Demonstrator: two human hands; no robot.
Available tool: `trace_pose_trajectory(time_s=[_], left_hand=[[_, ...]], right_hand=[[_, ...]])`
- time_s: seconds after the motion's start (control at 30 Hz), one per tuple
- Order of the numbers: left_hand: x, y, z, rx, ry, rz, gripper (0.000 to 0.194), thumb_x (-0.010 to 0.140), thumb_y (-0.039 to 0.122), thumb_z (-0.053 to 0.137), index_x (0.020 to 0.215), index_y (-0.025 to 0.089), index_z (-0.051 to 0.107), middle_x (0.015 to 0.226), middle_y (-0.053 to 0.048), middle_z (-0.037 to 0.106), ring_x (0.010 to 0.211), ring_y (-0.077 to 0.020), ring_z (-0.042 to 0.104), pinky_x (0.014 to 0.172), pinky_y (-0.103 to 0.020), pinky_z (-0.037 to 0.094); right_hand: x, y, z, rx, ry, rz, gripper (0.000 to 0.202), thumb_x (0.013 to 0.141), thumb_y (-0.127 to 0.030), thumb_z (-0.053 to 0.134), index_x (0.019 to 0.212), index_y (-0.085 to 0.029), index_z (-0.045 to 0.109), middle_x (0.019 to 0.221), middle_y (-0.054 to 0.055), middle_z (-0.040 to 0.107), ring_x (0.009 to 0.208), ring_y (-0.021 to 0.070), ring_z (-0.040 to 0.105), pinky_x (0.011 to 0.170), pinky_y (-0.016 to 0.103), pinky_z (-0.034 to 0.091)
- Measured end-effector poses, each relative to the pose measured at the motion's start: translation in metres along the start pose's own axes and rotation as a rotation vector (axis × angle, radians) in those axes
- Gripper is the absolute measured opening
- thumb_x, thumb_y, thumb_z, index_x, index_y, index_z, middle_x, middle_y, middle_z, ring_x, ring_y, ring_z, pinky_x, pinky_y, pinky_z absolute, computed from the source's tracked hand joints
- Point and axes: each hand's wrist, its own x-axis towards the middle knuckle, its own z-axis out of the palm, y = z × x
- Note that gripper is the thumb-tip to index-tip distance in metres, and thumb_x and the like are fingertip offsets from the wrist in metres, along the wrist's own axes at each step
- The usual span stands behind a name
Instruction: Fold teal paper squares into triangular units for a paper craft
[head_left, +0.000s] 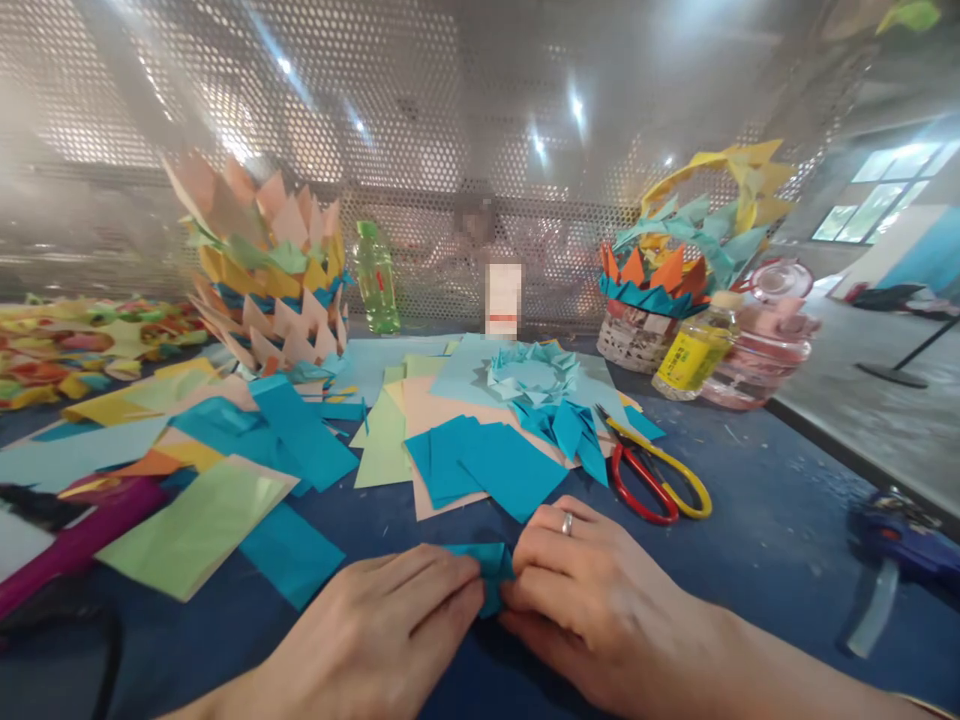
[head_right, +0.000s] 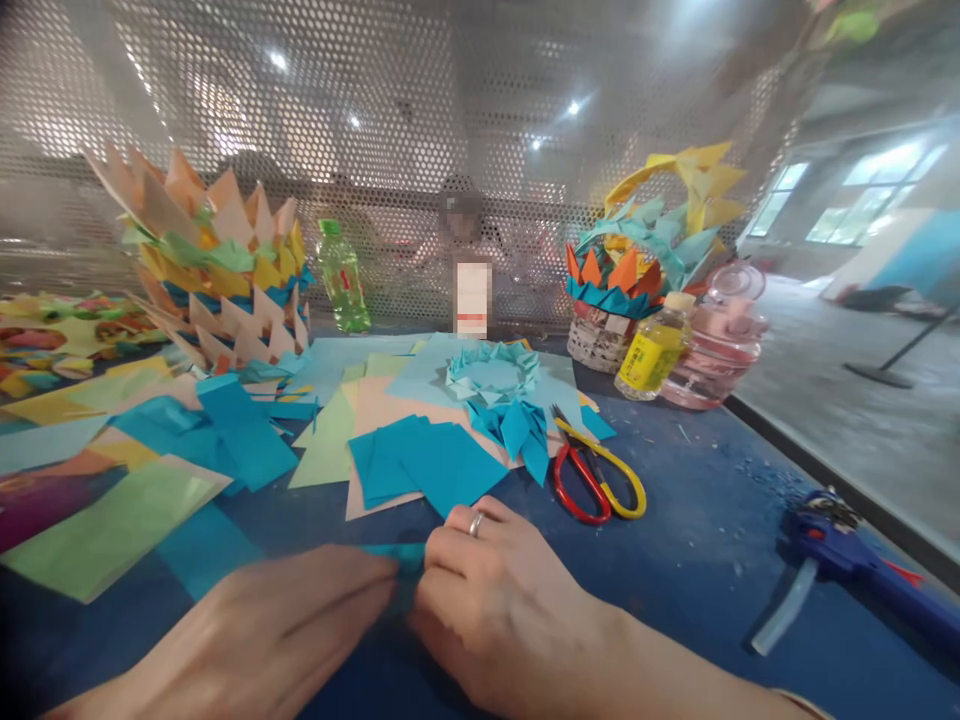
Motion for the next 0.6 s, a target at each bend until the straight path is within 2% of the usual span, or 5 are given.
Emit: trace_pose_trajectory(time_s=[0.1, 0.2, 0.33, 0.47, 0.6], left_hand=[[-0.0002, 0.0002, 0.0005, -0.019, -0.011, -0.019, 0.035, 0.103, 0.013, 0.035, 0.097, 0.017, 0.070, 0.088, -0.002, 0.075, 0.073, -0.0139, 0.069, 0.070, -0.022, 0.059], [0.0023, 0.0005, -0.0021, -0.042, -0.021, -0.035, 0.036, 0.104, 0.015, 0.037, 0.090, 0.018, 0.070, 0.085, -0.001, 0.075, 0.068, -0.0118, 0.070, 0.063, -0.019, 0.057], [0.0025, 0.0015, -0.0024, -0.125, -0.015, -0.165, 0.028, 0.104, 0.025, 0.045, 0.092, 0.022, 0.069, 0.084, 0.002, 0.075, 0.068, -0.0099, 0.071, 0.062, -0.016, 0.055], [-0.0003, 0.0009, 0.0007, -0.221, -0.133, -0.293, 0.016, 0.099, 0.022, 0.052, 0.092, 0.024, 0.066, 0.083, 0.005, 0.071, 0.072, -0.0092, 0.071, 0.065, -0.015, 0.053], [0.0011, -0.0008, 0.0037, -0.244, -0.167, -0.318, 0.012, 0.095, 0.018, 0.056, 0.092, 0.025, 0.065, 0.085, 0.006, 0.069, 0.074, -0.0089, 0.069, 0.069, -0.016, 0.052]], right_hand=[[0.0005, 0.0010, 0.0000, 0.029, -0.005, 0.019, 0.016, 0.092, -0.016, 0.063, 0.076, -0.017, 0.066, 0.077, 0.001, 0.065, 0.073, 0.0155, 0.054, 0.073, 0.032, 0.039], [0.0007, 0.0016, 0.0009, 0.072, 0.006, 0.069, 0.016, 0.090, -0.018, 0.067, 0.074, -0.016, 0.065, 0.075, 0.000, 0.064, 0.073, 0.0153, 0.055, 0.071, 0.031, 0.038], [-0.0005, 0.0029, 0.0022, 0.209, 0.006, 0.182, 0.018, 0.084, -0.016, 0.076, 0.072, -0.016, 0.063, 0.072, -0.002, 0.063, 0.072, 0.0134, 0.056, 0.070, 0.028, 0.038], [-0.0011, 0.0046, 0.0025, 0.354, -0.019, 0.328, 0.021, 0.078, -0.015, 0.083, 0.071, -0.016, 0.063, 0.070, -0.004, 0.062, 0.072, 0.0119, 0.057, 0.071, 0.026, 0.038], [-0.0001, 0.0062, 0.0017, 0.384, -0.072, 0.417, 0.017, 0.083, -0.017, 0.079, 0.074, -0.017, 0.065, 0.073, -0.004, 0.062, 0.074, 0.0123, 0.057, 0.073, 0.028, 0.037]])
